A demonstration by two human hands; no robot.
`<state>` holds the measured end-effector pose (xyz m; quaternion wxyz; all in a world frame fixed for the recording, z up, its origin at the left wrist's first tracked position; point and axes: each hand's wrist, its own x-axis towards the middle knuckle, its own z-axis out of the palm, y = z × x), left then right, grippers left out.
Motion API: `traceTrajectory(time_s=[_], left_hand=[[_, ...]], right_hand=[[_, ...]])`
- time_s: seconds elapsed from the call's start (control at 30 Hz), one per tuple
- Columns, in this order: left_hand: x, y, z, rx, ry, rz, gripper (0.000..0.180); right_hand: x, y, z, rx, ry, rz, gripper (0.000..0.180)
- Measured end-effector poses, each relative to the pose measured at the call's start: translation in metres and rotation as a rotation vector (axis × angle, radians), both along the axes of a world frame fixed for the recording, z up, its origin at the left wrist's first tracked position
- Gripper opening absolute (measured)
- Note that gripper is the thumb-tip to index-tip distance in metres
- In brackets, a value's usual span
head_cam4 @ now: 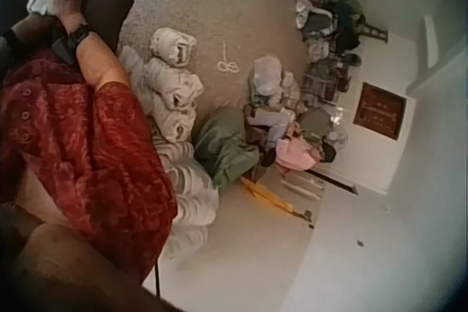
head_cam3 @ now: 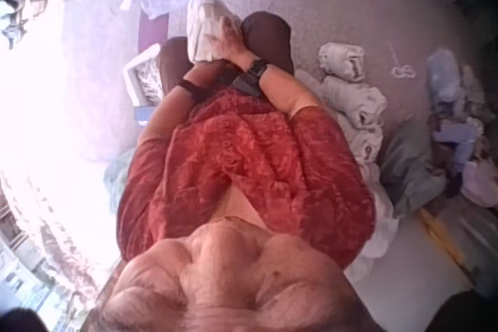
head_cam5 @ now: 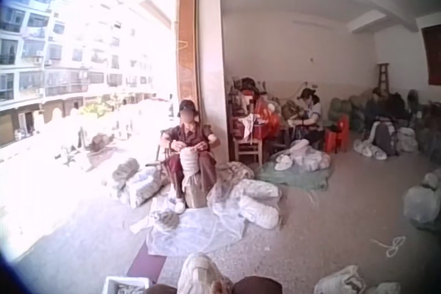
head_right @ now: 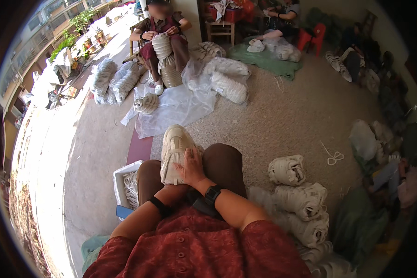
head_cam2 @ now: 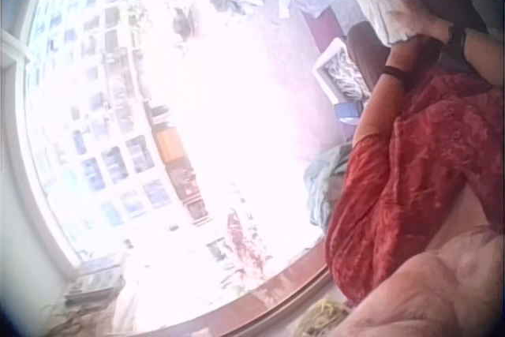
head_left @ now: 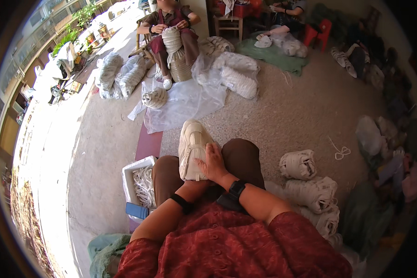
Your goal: Lacing a pair of white sneakers while sitting in a shoe manufacturing workshop.
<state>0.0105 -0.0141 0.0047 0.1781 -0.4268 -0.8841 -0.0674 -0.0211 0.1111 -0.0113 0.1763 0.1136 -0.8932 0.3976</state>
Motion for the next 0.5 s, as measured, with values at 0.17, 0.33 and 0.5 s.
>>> traceTrajectory(time_s=[0.17, 0.33, 0.5], left_hand=[[0.022, 0.007, 0.037, 0.006, -0.486, -0.110, 0.034], [0.043, -0.014, 0.094, 0.438, -0.560, -0.275, 0.032], [-0.021, -0.011, 0.003, 0.656, -0.340, 0.623, 0.048]], right_hand=[[-0.010, 0.017, -0.011, -0.190, -0.094, 0.114, 0.059], [-0.013, 0.010, -0.006, -0.115, -0.208, 0.143, 0.061], [-0.013, 0.002, 0.008, 0.090, -0.265, 0.177, 0.061]])
